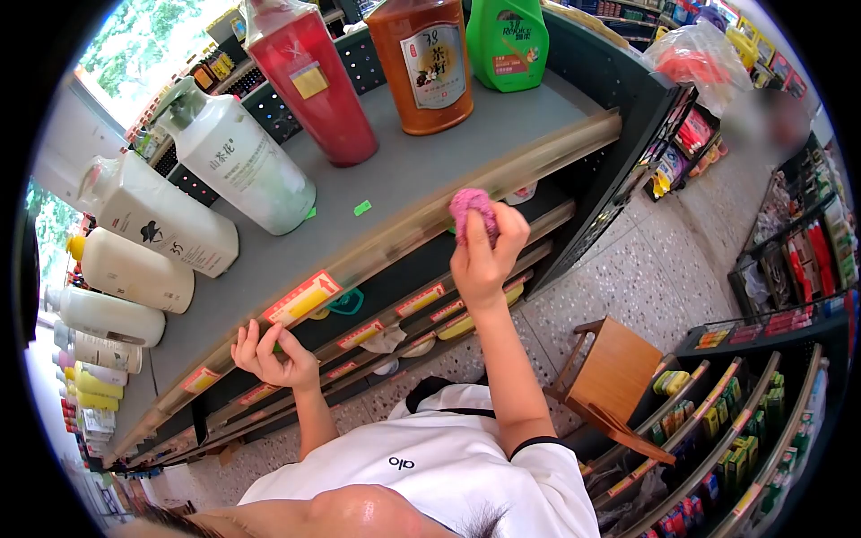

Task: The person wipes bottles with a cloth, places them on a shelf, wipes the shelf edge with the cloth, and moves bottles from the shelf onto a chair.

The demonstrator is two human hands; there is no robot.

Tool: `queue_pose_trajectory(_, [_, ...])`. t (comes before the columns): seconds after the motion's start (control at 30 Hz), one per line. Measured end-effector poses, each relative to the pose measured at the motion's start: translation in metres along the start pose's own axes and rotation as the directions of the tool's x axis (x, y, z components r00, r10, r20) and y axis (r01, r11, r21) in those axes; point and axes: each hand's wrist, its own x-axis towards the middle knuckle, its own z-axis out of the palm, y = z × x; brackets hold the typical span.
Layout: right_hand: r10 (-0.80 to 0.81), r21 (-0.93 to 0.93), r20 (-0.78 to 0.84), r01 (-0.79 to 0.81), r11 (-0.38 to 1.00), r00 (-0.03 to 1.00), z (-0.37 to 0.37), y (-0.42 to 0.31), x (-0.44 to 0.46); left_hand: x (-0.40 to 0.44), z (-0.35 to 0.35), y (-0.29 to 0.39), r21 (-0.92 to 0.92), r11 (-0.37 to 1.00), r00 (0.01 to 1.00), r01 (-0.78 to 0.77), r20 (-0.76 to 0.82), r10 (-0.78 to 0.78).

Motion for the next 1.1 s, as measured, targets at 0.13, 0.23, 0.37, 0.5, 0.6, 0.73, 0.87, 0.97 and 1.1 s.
queue_pose_trajectory(0.13, [0.118, 0.026, -0.02, -0.117, 0.993, 0.993, 0.0, 0.005, 0.001, 0.002, -0.002, 0.003, -0.01, 1.0, 1.0, 0.015, 0.014, -0.015])
queue_pose_trajectory(0.23, [0.231, 0.029, 0.031, -0.232, 0.972, 0.972, -0.007, -0.013, 0.006, 0.004, -0.004, 0.008, -0.028, 0.999, 0.999, 0.042, 0.027, -0.041])
queue_pose_trajectory(0.37, [0.267, 0.033, 0.134, -0.273, 0.961, 0.954, -0.016, -0.038, 0.006, 0.01, -0.004, 0.016, -0.101, 0.99, 0.996, 0.094, 0.016, -0.093])
queue_pose_trajectory(0.5, [0.168, 0.105, 0.179, -0.189, 0.976, 0.969, -0.019, -0.063, 0.001, 0.011, -0.002, 0.025, -0.198, 0.979, 0.999, 0.046, 0.033, -0.04])
queue_pose_trajectory(0.6, [0.1, 0.218, 0.228, -0.151, 0.964, 0.969, -0.02, -0.082, -0.001, 0.014, 0.002, 0.04, -0.29, 0.957, 0.997, -0.006, 0.066, 0.026])
queue_pose_trajectory(0.73, [-0.003, 0.265, 0.251, -0.066, 0.962, 0.968, -0.019, -0.09, 0.001, 0.02, 0.015, 0.059, -0.35, 0.937, 0.994, -0.021, 0.095, 0.058])
queue_pose_trajectory(0.87, [-0.005, 0.191, 0.237, -0.042, 0.981, 0.972, -0.019, -0.076, 0.012, 0.026, 0.024, 0.075, -0.212, 0.977, 0.98, -0.037, 0.185, 0.077])
queue_pose_trajectory(0.97, [0.034, 0.106, 0.198, -0.056, 0.993, 0.98, -0.017, -0.057, 0.02, 0.023, 0.032, 0.072, -0.127, 0.988, 0.982, -0.09, 0.154, 0.109])
queue_pose_trajectory(1.1, [0.036, 0.11, 0.18, -0.057, 0.992, 0.983, -0.016, -0.045, 0.024, 0.017, 0.041, 0.069, -0.11, 0.989, 0.99, -0.101, 0.086, 0.111])
